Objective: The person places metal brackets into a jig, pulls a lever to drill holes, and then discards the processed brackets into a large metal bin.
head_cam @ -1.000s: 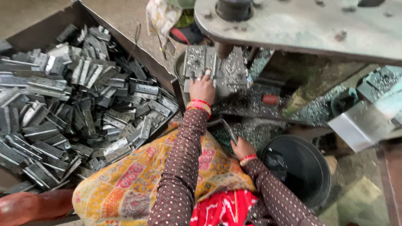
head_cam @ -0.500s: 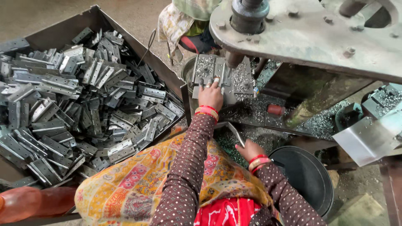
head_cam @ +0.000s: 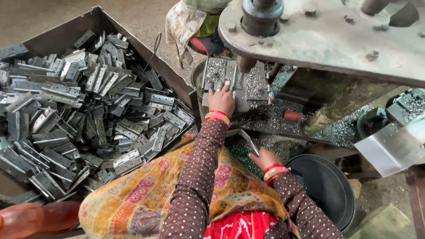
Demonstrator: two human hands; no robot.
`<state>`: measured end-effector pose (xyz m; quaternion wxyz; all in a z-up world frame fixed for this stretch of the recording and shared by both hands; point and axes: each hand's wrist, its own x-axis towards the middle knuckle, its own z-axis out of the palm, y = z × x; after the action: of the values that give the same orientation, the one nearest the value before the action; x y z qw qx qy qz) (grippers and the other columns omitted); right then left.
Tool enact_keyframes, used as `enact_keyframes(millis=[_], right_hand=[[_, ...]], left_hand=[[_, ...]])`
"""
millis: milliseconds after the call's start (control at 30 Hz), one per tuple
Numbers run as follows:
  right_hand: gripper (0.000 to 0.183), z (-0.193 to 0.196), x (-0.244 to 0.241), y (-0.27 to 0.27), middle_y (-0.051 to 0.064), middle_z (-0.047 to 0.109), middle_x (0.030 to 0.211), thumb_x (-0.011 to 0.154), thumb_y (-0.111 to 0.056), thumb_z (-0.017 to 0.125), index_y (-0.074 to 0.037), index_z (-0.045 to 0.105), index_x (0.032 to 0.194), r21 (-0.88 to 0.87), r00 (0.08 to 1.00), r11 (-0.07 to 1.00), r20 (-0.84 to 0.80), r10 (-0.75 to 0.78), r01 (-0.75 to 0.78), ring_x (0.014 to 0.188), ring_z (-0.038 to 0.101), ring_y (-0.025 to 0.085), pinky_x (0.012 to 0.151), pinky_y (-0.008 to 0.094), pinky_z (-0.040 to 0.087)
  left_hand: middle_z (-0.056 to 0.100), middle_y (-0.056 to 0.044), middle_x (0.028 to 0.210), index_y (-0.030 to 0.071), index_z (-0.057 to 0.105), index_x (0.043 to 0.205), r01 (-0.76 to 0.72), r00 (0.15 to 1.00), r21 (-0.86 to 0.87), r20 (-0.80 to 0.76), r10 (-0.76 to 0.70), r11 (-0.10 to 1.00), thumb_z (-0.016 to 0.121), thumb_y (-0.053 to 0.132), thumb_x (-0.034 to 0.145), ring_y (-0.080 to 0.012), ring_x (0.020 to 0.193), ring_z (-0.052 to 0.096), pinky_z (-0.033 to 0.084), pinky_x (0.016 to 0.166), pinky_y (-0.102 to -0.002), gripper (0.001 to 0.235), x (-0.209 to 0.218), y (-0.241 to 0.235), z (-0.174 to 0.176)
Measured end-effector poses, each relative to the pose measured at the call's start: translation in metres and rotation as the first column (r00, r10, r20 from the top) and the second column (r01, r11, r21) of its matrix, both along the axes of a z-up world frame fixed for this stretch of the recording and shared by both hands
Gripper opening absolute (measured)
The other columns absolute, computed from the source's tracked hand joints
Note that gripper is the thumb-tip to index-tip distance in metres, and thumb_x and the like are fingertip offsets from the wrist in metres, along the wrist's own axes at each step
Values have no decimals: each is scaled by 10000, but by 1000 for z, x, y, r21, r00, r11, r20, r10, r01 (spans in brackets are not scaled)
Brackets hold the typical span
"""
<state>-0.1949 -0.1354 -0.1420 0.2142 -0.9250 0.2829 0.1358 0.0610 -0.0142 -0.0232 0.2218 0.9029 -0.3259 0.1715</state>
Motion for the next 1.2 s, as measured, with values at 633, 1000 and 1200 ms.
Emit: enact_keyframes(millis=[633, 1000, 1200], right_hand=[[446, -62, -27, 25, 227, 719, 853, 900, -518, 657, -83, 639, 999, 32, 975, 990, 169, -143, 140, 820, 692, 469, 721, 561, 547], [577, 32, -9, -2, 305, 734, 1003, 905, -570, 671, -13, 731, 1044, -158, 997, 987, -65, -29, 18, 1002, 699, 507, 852, 579, 547], [659, 18, -14, -21, 329, 727, 981, 912, -629, 663, 15, 728, 1035, -293, 996, 955, -84, 31, -54, 979, 697, 524, 845, 581, 548]], left_hand=[[703, -42, 1193, 107, 760, 885, 175, 974, 56, -154, -165, 983, 580, 186, 886, -291, 1110, 646, 416, 999, -547, 196, 6, 15, 6], [655, -132, 1172, 78, 677, 1121, -17, 992, -19, -125, 14, 1000, 674, 157, 844, -347, 922, 670, 525, 818, -469, 288, -46, 281, -25], [649, -118, 1087, 119, 681, 1064, -442, 882, 61, -155, 446, 895, 665, 206, 899, -363, 800, 695, 543, 696, -509, 187, -10, 378, -88]])
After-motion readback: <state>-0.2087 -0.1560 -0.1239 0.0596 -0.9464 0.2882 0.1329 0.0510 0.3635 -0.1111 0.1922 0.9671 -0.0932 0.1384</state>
